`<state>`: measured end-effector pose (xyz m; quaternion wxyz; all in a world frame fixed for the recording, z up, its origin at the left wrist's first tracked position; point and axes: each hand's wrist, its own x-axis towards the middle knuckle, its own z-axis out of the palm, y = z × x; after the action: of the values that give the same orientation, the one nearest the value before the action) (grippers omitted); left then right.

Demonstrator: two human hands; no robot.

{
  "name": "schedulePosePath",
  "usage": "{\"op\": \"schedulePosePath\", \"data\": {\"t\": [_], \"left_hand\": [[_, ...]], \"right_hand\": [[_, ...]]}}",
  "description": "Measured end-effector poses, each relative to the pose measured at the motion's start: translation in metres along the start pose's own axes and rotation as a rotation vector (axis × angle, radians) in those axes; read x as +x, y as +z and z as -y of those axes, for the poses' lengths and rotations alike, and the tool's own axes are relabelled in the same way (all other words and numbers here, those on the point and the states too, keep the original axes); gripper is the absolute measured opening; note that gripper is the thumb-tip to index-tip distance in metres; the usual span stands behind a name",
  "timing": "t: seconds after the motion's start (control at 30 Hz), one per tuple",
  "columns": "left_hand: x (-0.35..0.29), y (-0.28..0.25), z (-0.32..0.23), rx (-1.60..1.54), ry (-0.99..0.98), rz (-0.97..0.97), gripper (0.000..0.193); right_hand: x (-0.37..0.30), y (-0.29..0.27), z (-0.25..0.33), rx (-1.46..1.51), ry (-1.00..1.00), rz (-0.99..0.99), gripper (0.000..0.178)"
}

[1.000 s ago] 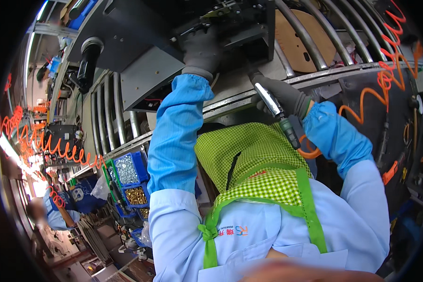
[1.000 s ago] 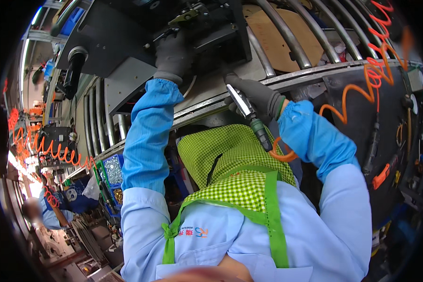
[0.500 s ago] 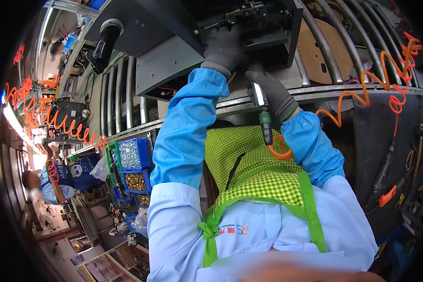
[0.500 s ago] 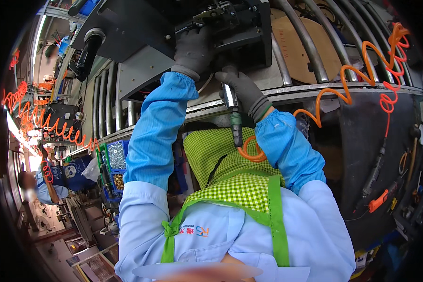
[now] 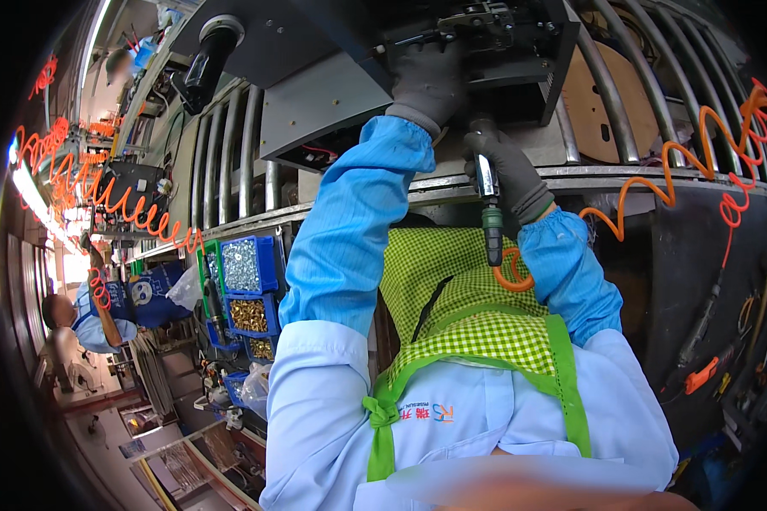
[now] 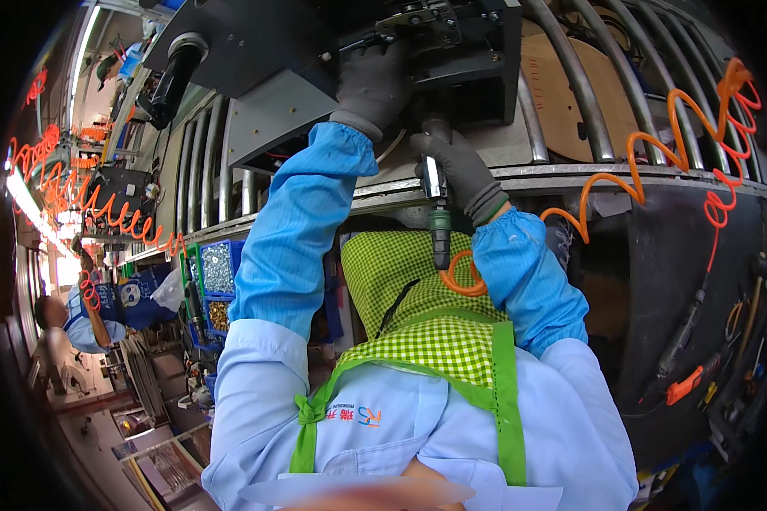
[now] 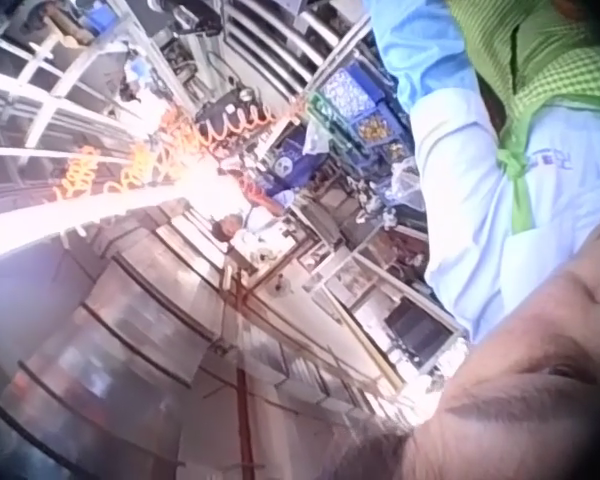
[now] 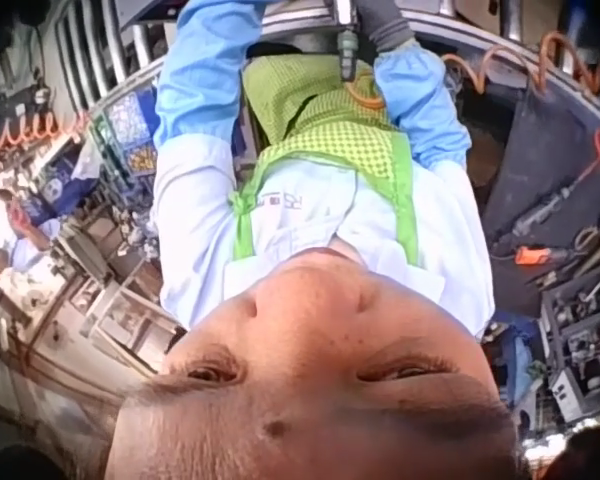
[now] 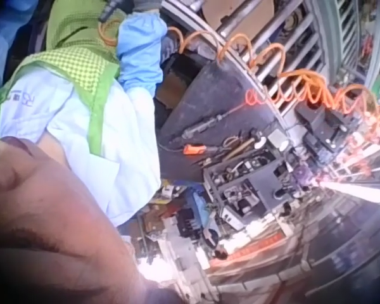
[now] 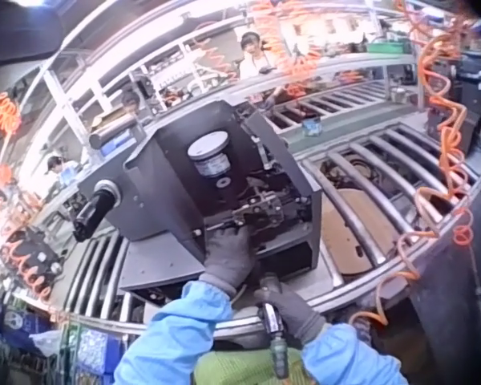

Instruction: The person assembles electronic machine components by securing fasteners and screws into a metal chassis and machine subassembly using a pneumatic screwdriver, wrench, and pliers.

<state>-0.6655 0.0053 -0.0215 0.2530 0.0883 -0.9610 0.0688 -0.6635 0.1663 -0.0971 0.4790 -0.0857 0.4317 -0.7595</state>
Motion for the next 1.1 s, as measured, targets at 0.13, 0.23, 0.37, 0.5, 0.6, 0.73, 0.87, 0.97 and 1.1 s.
{"op": "schedulePosePath", "data": {"t": [0.13,0.23,0.37,0.5,0.6,0.73,0.87,0.97,1.1], "left_hand": [[-0.002,0.005,0.002,-0.029,-0.013,0.000,0.037],[-0.001,0.010,0.002,-0.014,0.013,-0.043,0.037],[-0.002,0.010,0.006,0.004,0.004,-0.011,0.035],[-0.003,0.004,-0.001,-0.044,-0.037,0.083,0.034],[-0.003,-0.003,-0.006,-0.103,-0.083,0.188,0.034],[0.000,-0.001,0.000,-0.191,-0.105,0.186,0.038],[-0.002,0.003,-0.002,-0.170,-0.126,0.102,0.035],[0.000,-0.019,-0.008,-0.314,-0.160,0.249,0.033],[0.005,-0.010,-0.001,-0.285,-0.088,0.300,0.034]], "right_hand": [[-0.001,0.001,-0.002,-0.012,0.021,-0.023,0.028],[-0.002,0.000,-0.001,-0.010,0.007,-0.014,0.030],[0.005,0.000,-0.002,-0.007,-0.017,-0.024,0.032],[0.015,-0.008,-0.010,-0.035,-0.009,-0.010,0.032],[0.008,-0.004,-0.009,-0.013,-0.023,0.027,0.033],[0.008,-0.005,-0.006,-0.140,-0.089,-0.008,0.032],[0.018,-0.020,-0.015,-0.105,-0.032,0.011,0.031],[0.017,-0.018,-0.008,-0.100,0.015,0.033,0.028],[0.019,-0.013,-0.012,-0.069,-0.037,0.035,0.027]]}}
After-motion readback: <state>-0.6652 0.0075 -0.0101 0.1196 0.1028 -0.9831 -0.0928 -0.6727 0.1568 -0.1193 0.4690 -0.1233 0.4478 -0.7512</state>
